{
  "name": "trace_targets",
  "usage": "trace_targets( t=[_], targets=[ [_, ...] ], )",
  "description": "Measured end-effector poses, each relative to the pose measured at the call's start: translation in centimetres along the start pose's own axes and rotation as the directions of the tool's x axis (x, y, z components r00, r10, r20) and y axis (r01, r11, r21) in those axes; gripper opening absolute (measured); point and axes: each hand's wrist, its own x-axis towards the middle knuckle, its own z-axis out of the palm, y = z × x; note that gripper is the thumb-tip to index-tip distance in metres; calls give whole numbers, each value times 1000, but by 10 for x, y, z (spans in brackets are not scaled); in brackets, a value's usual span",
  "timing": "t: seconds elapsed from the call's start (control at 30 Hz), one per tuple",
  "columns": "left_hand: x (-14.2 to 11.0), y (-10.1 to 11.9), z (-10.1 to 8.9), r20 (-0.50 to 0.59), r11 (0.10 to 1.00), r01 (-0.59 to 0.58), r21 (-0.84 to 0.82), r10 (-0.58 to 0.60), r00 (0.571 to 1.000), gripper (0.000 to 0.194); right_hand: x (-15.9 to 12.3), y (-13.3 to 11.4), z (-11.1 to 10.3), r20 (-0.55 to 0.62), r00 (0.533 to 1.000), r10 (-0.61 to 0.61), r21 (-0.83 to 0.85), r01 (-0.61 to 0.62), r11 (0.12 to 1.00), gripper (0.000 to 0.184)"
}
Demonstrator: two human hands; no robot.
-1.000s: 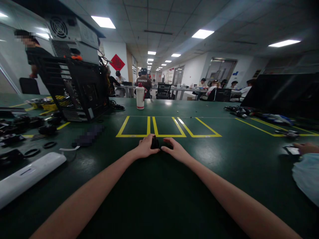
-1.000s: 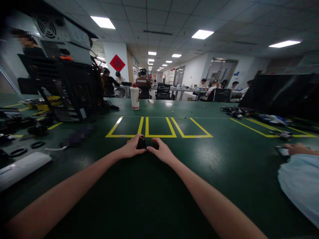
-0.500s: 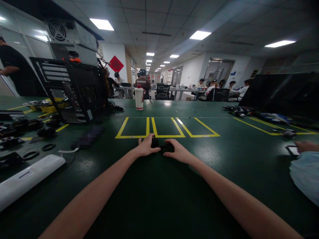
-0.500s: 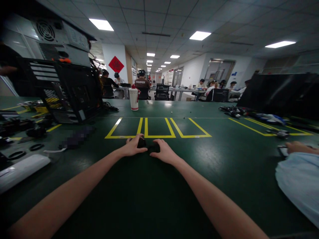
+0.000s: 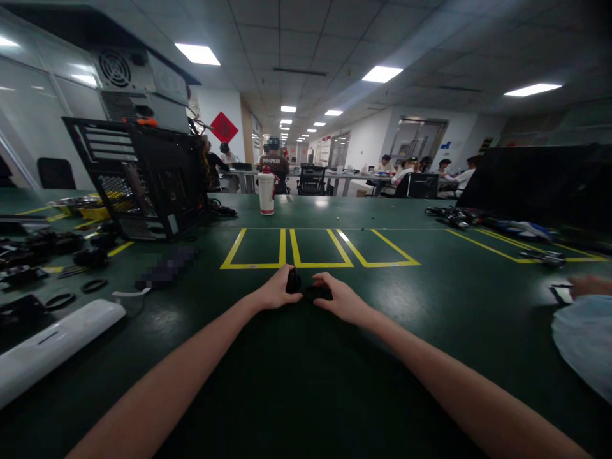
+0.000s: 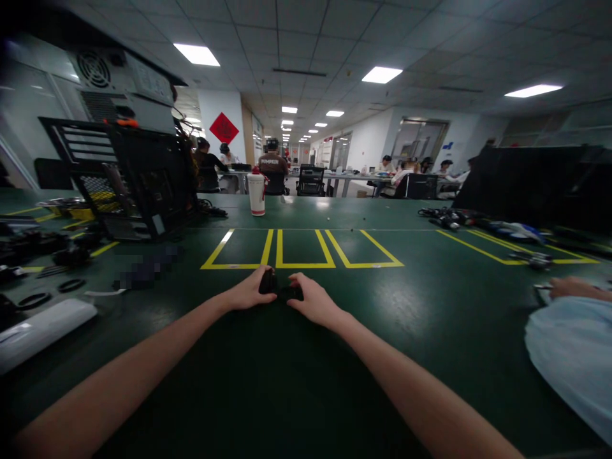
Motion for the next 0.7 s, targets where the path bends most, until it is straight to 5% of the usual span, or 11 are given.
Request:
trace_targets(
  t=[0.17, 0.43, 0.6, 0.7],
  targets=[
    [-57, 34, -4, 106, 999, -48, -20, 50, 993, 68, -49, -43, 5, 118, 993, 8, 31, -12, 999, 44],
    [-126, 82, 2, 202, 992, -40, -122, 64, 977, 69, -89, -91, 35, 79, 988, 132, 384, -153, 911, 45],
    [-160, 98, 13, 133, 990, 46, -135, -28, 991, 64, -117, -106, 56, 123, 965, 233, 488, -263, 832, 32],
    [-176, 92, 20, 108, 988, 44, -149, -28, 994, 62, -130, -111, 66, 95, 972, 213, 417, -233, 879, 28]
  ],
)
